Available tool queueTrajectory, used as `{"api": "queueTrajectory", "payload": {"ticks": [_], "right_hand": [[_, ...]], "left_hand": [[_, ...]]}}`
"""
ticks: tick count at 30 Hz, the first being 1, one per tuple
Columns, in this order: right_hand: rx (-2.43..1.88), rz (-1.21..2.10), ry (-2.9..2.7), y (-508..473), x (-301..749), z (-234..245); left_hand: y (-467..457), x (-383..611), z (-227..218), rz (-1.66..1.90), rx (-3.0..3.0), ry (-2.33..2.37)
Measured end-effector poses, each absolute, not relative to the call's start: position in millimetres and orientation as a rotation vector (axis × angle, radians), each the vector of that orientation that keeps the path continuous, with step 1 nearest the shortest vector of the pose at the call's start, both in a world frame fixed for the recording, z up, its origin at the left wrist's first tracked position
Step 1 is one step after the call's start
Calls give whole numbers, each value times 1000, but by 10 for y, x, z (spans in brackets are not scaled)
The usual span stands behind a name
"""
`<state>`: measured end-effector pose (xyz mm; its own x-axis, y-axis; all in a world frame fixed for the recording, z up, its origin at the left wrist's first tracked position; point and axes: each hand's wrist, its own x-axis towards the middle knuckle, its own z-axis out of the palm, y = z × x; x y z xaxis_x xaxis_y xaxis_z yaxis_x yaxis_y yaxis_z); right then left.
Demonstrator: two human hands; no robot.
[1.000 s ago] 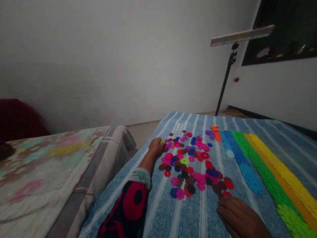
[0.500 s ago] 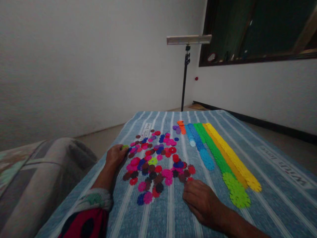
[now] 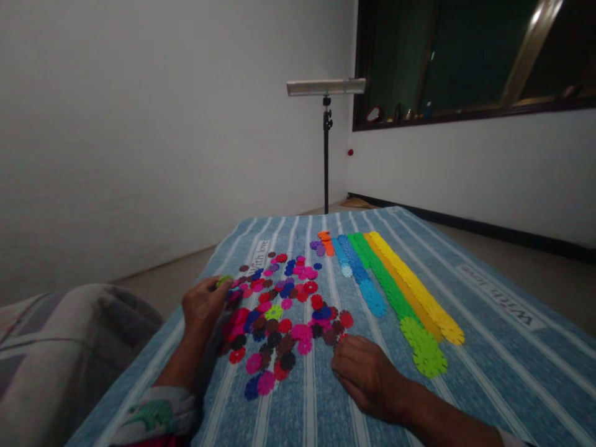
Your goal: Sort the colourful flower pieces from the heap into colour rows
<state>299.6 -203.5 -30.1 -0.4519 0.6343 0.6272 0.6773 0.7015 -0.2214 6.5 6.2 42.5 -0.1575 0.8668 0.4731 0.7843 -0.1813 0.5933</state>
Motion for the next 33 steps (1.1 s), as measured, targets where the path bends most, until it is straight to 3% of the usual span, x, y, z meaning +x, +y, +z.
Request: {"api": "queueTrajectory", "payload": {"ticks": [5, 11, 20, 33], "right_hand": [[-1006, 93, -1992, -2039, 2993, -184], [-1086, 747, -1354, -2002, 3010, -136], [-1007, 1138, -886, -1917, 2984, -121], [-1007, 1168, -839, -1927, 3034, -96]], "left_hand": [[-504, 896, 449, 1148, 1947, 1259], [-1152, 1453, 366, 906, 1961, 681], [-1291, 1440, 331, 934, 1913, 659], [-1338, 1492, 150, 832, 1949, 739]]}}
